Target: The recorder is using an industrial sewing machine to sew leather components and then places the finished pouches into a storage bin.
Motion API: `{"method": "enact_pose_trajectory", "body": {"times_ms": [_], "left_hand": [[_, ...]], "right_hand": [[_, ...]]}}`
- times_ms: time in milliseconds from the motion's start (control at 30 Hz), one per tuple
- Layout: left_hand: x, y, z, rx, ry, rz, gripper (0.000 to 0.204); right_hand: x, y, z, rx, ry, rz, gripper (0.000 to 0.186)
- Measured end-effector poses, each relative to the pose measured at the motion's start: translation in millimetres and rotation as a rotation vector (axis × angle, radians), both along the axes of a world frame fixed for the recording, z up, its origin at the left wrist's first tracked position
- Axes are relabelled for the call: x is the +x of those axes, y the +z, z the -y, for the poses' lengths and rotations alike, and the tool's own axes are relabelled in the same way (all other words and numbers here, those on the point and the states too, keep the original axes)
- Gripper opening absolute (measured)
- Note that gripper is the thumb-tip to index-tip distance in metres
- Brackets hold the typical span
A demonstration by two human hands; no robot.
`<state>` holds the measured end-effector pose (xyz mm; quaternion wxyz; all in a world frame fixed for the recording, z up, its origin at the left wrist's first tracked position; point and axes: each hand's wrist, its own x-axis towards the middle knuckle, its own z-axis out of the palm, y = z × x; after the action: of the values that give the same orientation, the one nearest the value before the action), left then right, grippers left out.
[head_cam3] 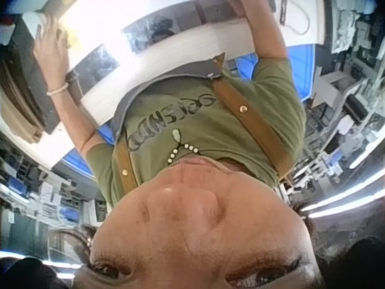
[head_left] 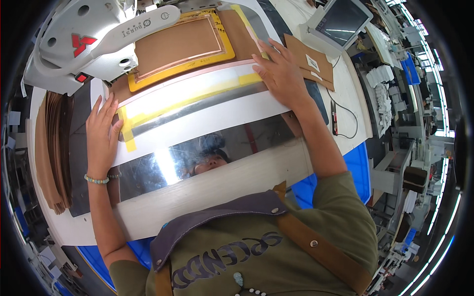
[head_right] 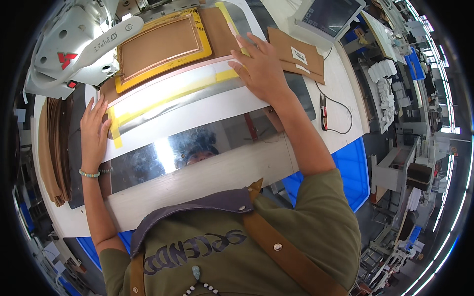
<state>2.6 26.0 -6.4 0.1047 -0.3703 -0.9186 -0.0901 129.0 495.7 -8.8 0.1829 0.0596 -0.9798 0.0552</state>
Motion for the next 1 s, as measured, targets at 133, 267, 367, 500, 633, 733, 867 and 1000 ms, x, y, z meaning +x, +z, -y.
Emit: {"method": "enact_pose_trajectory", "body": {"times_ms": [133, 267, 367, 500, 633, 733, 867, 1000], "left_hand": [[-0.2, 2.1, 5.7, 0.159, 0.010, -0.047, 0.044], [-3.9, 2.9, 9.2, 0.291, 0.042, -0.092, 0.048], [-1.7, 0.9, 7.8, 0.220, 0.029, -0.054, 0.054], [2.5, -2.6, 3.8, 0.032, 0.034, -0.012, 0.054], [3.6, -2.6, 2.9, 0.002, 0.068, 0.002, 0.052], [4.1, -2.5, 2.3, -0.017, 0.091, -0.019, 0.052], [3.7, -1.9, 3.5, -0.010, 0.086, -0.024, 0.052], [3.3, -0.4, 4.9, -0.010, 0.063, -0.019, 0.052]], "right_hand": [[-0.5, -0.9, -1.3, -0.020, 0.002, -0.050, 0.045], [-1.8, 1.3, 4.9, -0.003, 0.021, 0.015, 0.046], [-1.1, 3.6, 6.2, 0.010, 0.016, 0.087, 0.047], [-0.5, 3.6, 5.3, 0.003, 0.029, 0.108, 0.046], [-0.7, 2.8, 5.2, -0.007, 0.037, 0.094, 0.046], [-0.3, 4.5, 5.9, -0.024, 0.043, 0.092, 0.045], [0.8, 6.4, 7.2, -0.041, 0.051, 0.074, 0.044], [0.3, 3.8, 7.2, -0.044, 0.037, 0.053, 0.044]]}}
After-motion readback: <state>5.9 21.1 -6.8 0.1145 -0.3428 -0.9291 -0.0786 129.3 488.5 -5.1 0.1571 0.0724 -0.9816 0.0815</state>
